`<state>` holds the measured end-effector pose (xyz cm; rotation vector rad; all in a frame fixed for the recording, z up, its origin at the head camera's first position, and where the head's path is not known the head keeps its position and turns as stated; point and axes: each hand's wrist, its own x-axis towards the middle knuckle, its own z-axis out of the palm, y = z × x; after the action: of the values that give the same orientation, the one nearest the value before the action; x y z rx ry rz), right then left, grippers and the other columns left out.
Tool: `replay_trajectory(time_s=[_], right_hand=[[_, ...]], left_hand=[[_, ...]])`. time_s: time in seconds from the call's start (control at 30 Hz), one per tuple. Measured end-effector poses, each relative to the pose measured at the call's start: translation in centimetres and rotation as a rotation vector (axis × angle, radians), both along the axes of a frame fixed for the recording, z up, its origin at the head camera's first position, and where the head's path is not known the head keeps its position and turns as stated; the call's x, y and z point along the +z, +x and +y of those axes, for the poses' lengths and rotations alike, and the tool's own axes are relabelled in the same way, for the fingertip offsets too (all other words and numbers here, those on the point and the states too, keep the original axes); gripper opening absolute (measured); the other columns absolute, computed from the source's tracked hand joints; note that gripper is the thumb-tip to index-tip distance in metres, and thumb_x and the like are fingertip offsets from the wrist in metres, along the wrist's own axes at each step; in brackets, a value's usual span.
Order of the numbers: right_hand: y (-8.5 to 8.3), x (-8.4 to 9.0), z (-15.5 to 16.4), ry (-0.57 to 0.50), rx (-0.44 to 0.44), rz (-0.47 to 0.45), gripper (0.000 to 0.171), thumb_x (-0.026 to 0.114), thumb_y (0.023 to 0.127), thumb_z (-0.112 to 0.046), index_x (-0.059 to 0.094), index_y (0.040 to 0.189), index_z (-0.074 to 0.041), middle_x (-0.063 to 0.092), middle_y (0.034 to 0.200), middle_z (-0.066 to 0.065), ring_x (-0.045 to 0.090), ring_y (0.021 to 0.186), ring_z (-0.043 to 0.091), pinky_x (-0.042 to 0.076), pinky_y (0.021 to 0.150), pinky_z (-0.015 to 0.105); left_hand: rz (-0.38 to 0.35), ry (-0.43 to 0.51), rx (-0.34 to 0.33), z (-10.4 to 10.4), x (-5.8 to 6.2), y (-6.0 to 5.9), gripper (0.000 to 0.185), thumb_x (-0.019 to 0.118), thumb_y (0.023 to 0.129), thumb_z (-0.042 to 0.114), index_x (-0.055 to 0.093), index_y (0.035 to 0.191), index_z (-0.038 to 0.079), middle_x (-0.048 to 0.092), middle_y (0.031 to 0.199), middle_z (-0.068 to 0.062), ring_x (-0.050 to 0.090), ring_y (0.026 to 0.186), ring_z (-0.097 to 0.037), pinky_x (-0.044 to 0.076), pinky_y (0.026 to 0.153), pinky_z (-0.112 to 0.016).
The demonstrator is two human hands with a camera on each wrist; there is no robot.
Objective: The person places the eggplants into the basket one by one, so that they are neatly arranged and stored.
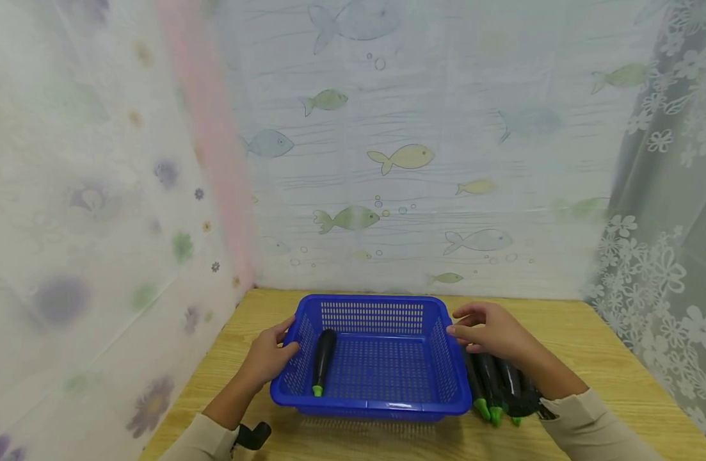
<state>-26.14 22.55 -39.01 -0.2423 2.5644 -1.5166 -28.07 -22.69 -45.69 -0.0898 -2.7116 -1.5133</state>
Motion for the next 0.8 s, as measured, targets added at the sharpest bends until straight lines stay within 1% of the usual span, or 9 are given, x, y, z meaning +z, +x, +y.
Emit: replay_trajectory(time_s=[0.1, 0.27, 0.37, 0.5, 0.63, 0.8], right_hand=[[0.2, -0.3, 1.0, 0.002, -0.005, 0.004, 0.065, 0.078, 0.094, -0.034, 0.054, 0.140, 0.006, 0.069, 0.123, 0.022, 0.075, 0.100, 0.030, 0.064, 0.080, 0.042], [0.9, -0.8, 2.9, 0.025, -0.035, -0.013, 0.063, 0.077, 0.095, -0.035, 0.055, 0.140, 0.004, 0.069, 0.124, 0.020, 0.074, 0.104, 0.033, 0.064, 0.081, 0.042], [1.3, -1.1, 4.2, 0.056, -0.042, -0.019, 0.066, 0.075, 0.095, -0.038, 0.054, 0.141, 0.005, 0.069, 0.125, 0.020, 0.073, 0.106, 0.034, 0.064, 0.080, 0.043], [2.0, -1.5, 6.1, 0.098, -0.078, -0.046, 0.069, 0.074, 0.095, -0.044, 0.054, 0.142, 0.003, 0.069, 0.128, 0.020, 0.071, 0.109, 0.032, 0.063, 0.081, 0.045], [2.5, -1.7, 7.8, 0.111, -0.101, -0.065, 0.070, 0.072, 0.097, -0.044, 0.052, 0.144, 0.003, 0.065, 0.133, 0.022, 0.069, 0.112, 0.032, 0.063, 0.083, 0.046], [2.7, -1.9, 9.6, 0.114, -0.115, -0.076, 0.070, 0.069, 0.100, -0.043, 0.049, 0.147, 0.005, 0.061, 0.138, 0.026, 0.069, 0.115, 0.035, 0.062, 0.085, 0.046]], left_hand=[[0.004, -0.004, 0.014, 0.0, 0.1, 0.0, 0.068, 0.065, 0.095, 0.010, 0.043, 0.159, 0.010, 0.064, 0.138, -0.027, 0.074, 0.107, -0.034, 0.065, 0.075, -0.046], [0.008, -0.003, 0.018, 0.1, 0.1, 0.1, 0.066, 0.065, 0.096, 0.010, 0.043, 0.159, 0.011, 0.064, 0.138, -0.027, 0.073, 0.109, -0.035, 0.064, 0.076, -0.046], [0.011, -0.005, 0.023, 0.2, 0.0, 0.1, 0.066, 0.065, 0.096, 0.011, 0.044, 0.158, 0.012, 0.064, 0.138, -0.026, 0.072, 0.111, -0.036, 0.064, 0.077, -0.047], [0.026, -0.017, 0.004, 0.2, -0.1, 0.1, 0.065, 0.065, 0.096, 0.012, 0.044, 0.158, 0.012, 0.063, 0.140, -0.026, 0.069, 0.118, -0.040, 0.064, 0.080, -0.049], [0.028, -0.018, 0.005, 0.2, -0.2, -0.1, 0.065, 0.065, 0.096, 0.013, 0.045, 0.158, 0.014, 0.062, 0.141, -0.025, 0.068, 0.120, -0.041, 0.064, 0.080, -0.049], [0.026, -0.027, 0.015, -0.2, -0.3, -0.2, 0.065, 0.065, 0.096, 0.014, 0.045, 0.158, 0.016, 0.062, 0.142, -0.025, 0.067, 0.122, -0.042, 0.063, 0.082, -0.050]])
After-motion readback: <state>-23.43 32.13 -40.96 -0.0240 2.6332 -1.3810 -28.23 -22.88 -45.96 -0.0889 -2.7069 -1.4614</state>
